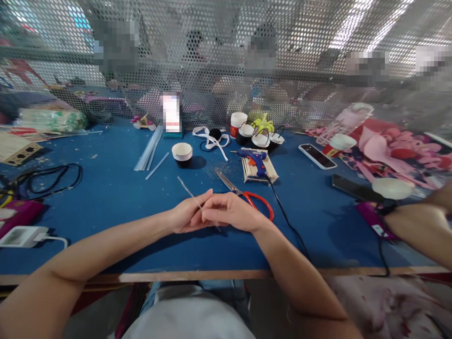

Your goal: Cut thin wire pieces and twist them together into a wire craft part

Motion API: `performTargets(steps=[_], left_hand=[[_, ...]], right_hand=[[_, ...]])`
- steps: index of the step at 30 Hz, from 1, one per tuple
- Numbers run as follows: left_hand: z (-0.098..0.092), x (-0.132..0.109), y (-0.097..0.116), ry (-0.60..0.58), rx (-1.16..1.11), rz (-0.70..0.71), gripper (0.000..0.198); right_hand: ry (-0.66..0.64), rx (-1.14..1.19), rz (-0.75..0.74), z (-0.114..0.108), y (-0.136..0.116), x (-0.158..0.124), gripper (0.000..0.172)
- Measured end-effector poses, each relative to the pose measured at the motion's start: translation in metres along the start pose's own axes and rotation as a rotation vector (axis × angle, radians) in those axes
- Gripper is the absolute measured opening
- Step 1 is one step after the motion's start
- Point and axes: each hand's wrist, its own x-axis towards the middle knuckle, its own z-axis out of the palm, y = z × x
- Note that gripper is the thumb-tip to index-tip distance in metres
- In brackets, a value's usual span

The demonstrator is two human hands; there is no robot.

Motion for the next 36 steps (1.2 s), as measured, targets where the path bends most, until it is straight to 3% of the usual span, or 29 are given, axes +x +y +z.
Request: performTargets(steps=[4, 8, 12, 16, 24, 29, 32, 36], left_hand=[[0.007, -0.002, 0.0, 0.054, -0.077, 0.208, 0.034], [0.007, -0.003, 0.006, 0.066, 0.007, 0.251, 0.031], [0.002, -0.006, 0.012, 0.026, 0.046, 0.234, 0.032], [-0.005, -0.008, 0.011, -0.019, 0.173, 0.212, 0.019], [-0.003, -0.004, 0.006, 0.154, 0.359, 0.416, 0.024], [-0.006, -0.002, 0.012, 0.245, 0.305, 0.466, 0.017], [-0.006, -0.005, 0.022, 0.23, 0.212, 0.496, 0.011], [-0.007, -0.009, 0.034, 0.102, 0.059, 0.469, 0.008]], right_hand=[[0.165, 0.04, -0.039, -0.016, -0.002, -0.005, 0.015], [0.236, 0.003, -0.06, -0.017, -0.006, -0.008, 0.014], [0.061, 0.086, -0.14, -0.007, -0.014, -0.012, 0.017], [-0.085, 0.16, -0.209, 0.0, -0.017, -0.014, 0.017], [-0.005, 0.106, -0.206, 0.0, -0.013, -0.01, 0.016], [0.005, 0.099, -0.204, -0.002, -0.012, -0.011, 0.016], [0.009, 0.107, -0.211, -0.003, -0.012, -0.011, 0.015], [0.08, 0.14, -0.281, -0.006, -0.012, -0.011, 0.014]])
